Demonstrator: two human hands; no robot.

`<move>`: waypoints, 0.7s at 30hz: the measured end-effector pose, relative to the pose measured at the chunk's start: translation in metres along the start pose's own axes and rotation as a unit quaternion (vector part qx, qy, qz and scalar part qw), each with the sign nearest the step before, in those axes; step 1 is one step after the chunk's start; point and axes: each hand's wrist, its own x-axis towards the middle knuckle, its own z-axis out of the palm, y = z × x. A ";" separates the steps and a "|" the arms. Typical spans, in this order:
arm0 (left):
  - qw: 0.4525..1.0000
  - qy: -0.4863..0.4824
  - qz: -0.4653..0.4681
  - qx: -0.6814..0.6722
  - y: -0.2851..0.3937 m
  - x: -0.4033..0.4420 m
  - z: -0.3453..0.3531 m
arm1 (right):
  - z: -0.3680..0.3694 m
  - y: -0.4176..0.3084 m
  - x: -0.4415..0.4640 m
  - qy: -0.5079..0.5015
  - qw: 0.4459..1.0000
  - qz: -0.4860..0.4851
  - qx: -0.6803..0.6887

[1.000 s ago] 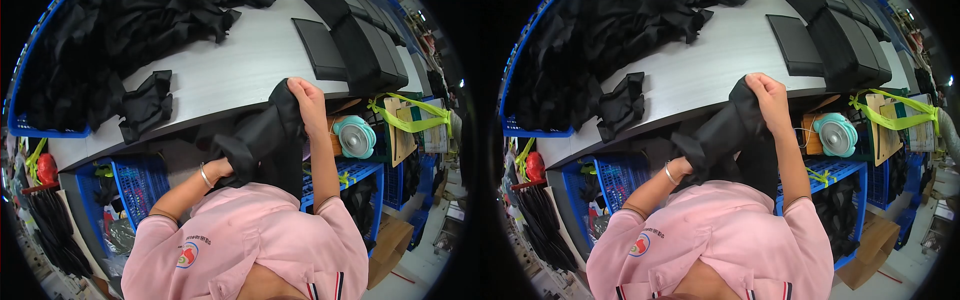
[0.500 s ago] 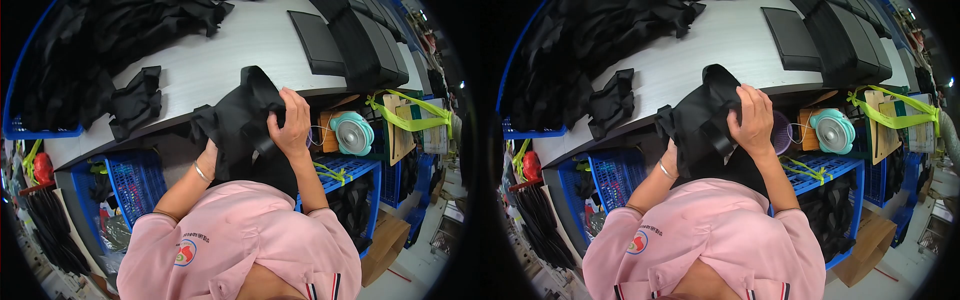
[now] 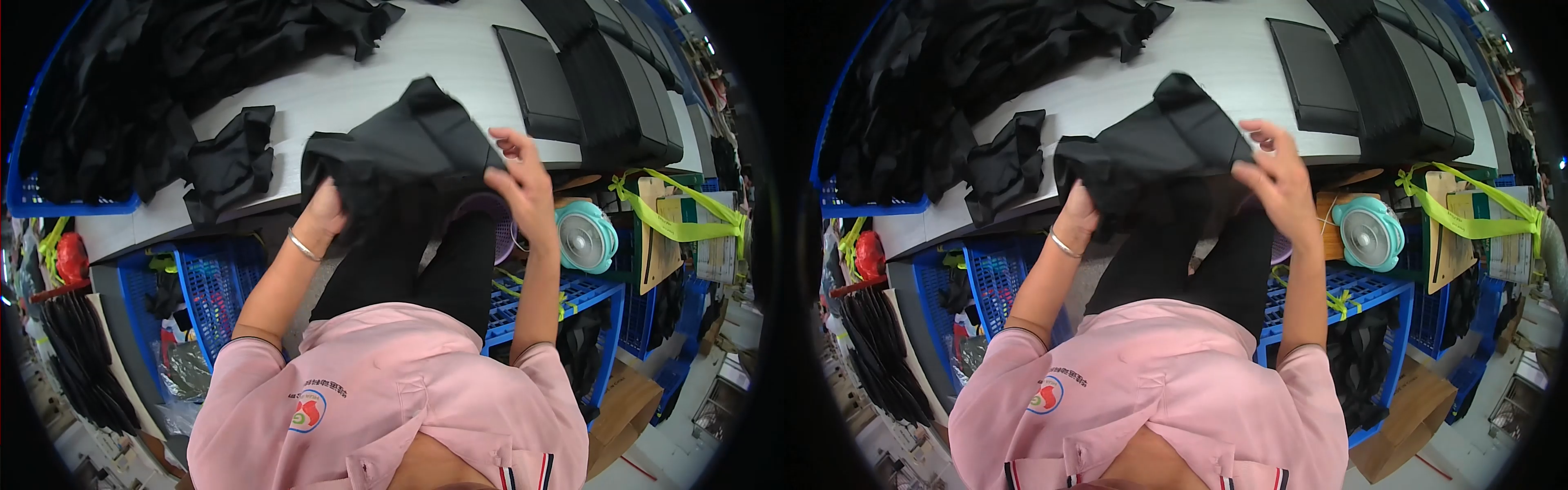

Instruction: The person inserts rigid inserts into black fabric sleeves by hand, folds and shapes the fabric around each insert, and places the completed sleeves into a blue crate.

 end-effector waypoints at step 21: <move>0.918 0.197 0.039 0.342 0.024 0.091 0.002 | 0.110 0.054 0.026 0.125 0.957 0.216 0.149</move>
